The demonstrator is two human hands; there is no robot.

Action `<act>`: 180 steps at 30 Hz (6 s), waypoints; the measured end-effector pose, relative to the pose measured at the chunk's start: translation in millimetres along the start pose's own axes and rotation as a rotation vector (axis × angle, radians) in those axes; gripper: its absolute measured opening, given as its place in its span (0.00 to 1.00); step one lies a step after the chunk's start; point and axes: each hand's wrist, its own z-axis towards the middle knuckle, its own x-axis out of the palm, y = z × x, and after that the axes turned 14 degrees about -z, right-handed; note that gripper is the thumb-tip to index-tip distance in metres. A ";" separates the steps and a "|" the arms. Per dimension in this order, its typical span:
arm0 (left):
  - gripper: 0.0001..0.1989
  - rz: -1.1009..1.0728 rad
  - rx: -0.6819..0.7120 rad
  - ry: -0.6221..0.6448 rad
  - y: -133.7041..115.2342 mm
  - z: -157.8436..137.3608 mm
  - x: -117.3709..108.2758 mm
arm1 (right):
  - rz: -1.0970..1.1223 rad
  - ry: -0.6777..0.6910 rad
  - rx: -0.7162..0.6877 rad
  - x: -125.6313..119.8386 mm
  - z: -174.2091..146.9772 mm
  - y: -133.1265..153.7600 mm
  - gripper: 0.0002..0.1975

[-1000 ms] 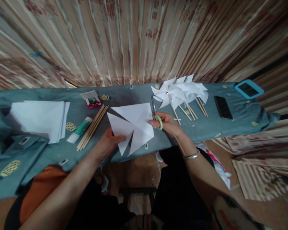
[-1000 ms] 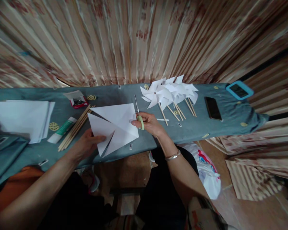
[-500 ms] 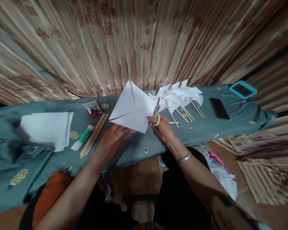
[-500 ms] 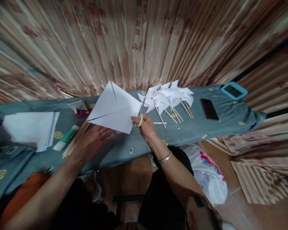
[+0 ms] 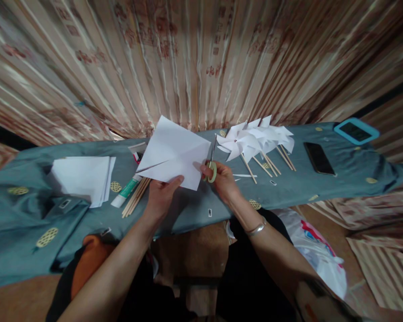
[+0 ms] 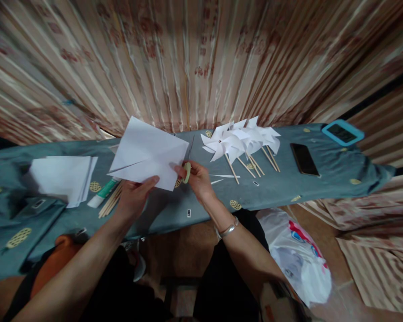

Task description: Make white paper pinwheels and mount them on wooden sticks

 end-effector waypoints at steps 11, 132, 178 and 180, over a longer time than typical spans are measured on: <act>0.15 0.027 0.167 -0.145 -23.3 28.6 -20.1 | -0.287 0.569 0.080 -2.2 -30.3 1.8 0.30; 0.13 0.118 0.082 -0.030 -22.4 7.0 -4.9 | -0.302 0.523 0.152 2.5 -31.5 -0.2 0.26; 0.10 0.131 -0.006 0.014 -17.8 -1.2 -2.1 | -0.229 0.454 0.159 8.0 -29.4 1.0 0.25; 0.10 0.132 -0.007 0.013 -18.7 -1.2 -1.7 | -0.220 0.450 0.169 8.8 -29.6 1.5 0.25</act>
